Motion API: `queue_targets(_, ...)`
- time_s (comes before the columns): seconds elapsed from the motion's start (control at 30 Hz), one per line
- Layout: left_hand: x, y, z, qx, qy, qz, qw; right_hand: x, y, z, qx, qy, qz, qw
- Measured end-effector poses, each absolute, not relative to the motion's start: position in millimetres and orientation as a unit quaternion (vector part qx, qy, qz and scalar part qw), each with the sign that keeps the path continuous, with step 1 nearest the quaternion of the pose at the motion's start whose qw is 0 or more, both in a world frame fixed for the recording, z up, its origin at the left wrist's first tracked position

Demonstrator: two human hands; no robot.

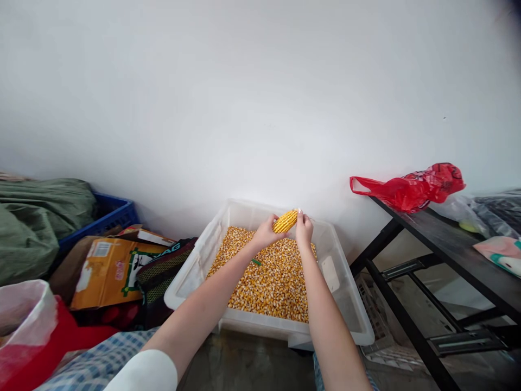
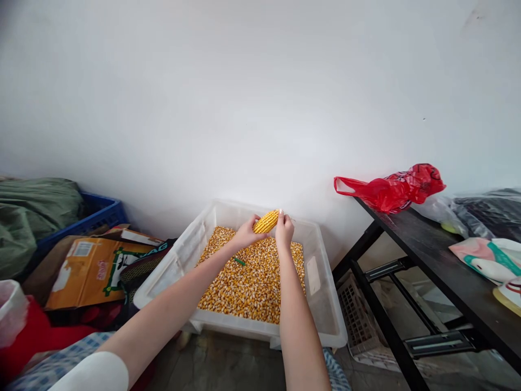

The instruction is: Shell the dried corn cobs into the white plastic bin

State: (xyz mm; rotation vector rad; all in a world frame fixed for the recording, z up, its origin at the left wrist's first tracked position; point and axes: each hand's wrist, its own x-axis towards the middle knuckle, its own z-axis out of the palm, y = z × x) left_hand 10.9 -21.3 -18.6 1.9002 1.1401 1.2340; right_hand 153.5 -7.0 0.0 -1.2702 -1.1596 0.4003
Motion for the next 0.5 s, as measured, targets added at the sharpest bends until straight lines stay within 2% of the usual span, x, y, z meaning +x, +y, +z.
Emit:
queue_targets(0.07,10.8,-24.3,-16.4,0.728,0.454,0.459,0.23,153.8,-7.2,0.2,-0.57,-0.539,0.105,0.612)
queue_targets(0.2,14.3,-27.8,-13.9,0.728,0.487,0.455,0.158,151.1,-8.5,2.8,-0.582,-0.55,0.053,0.597)
queue_targets(0.33,17.2,-26.9,-13.9,0.711,0.512,0.466,0.121,148.9,-11.0,9.5,-0.569,-0.502,0.05,0.65)
queue_targets(0.5,12.7,-21.4,-17.4,0.685,0.532,0.484,0.119,150.7,-7.1,7.4,-0.535,-0.424,0.117,0.722)
